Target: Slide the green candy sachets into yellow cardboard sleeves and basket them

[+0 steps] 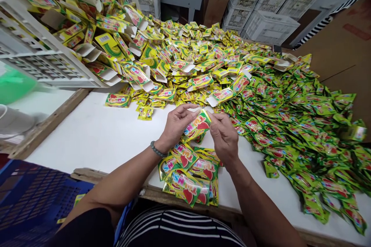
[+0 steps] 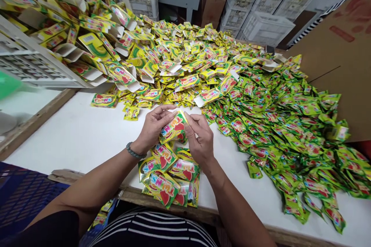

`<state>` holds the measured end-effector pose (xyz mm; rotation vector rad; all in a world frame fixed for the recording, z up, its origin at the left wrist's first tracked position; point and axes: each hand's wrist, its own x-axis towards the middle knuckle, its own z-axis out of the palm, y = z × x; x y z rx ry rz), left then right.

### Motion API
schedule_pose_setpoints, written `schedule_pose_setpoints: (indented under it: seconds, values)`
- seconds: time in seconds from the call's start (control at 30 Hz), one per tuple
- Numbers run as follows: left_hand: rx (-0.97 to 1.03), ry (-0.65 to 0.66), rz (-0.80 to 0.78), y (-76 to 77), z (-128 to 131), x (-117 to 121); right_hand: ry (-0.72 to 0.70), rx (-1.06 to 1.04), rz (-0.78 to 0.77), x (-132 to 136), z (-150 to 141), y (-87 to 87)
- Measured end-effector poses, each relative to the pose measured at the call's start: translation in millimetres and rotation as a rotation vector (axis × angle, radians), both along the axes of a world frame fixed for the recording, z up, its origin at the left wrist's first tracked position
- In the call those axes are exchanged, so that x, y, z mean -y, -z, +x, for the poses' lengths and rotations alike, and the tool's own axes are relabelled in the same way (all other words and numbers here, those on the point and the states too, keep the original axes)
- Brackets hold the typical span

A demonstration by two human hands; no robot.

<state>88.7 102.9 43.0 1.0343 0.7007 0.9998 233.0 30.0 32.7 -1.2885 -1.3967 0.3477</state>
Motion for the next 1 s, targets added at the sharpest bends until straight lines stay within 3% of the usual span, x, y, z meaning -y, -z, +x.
schedule_pose_setpoints:
  seconds: [0.23,0.43,0.6,0.73,0.87,1.0]
  values:
    - [0.001,0.046,0.035,0.3,-2,-1,-0.012,-0.011,-0.019,-1,-4,2.8]
    - [-0.027,0.027,0.105,-3.2,-2,2,0.069,0.133,0.015,-1,-11,7.1]
    - [0.017,-0.033,-0.007,-3.1,6,3,-0.021,-0.049,-0.122,1,-15,5.4]
    - [-0.044,-0.057,-0.003,-4.4,5,-4,-0.130,-0.080,-0.271,-3,-7,2.4]
    - [-0.370,0.170,0.097,-8.3,-5,-23,-0.053,-0.130,-0.557,10,17,5.7]
    - [-0.913,0.621,0.385,-10.1,-9,-44,-0.077,0.184,-0.962,42,33,5.4]
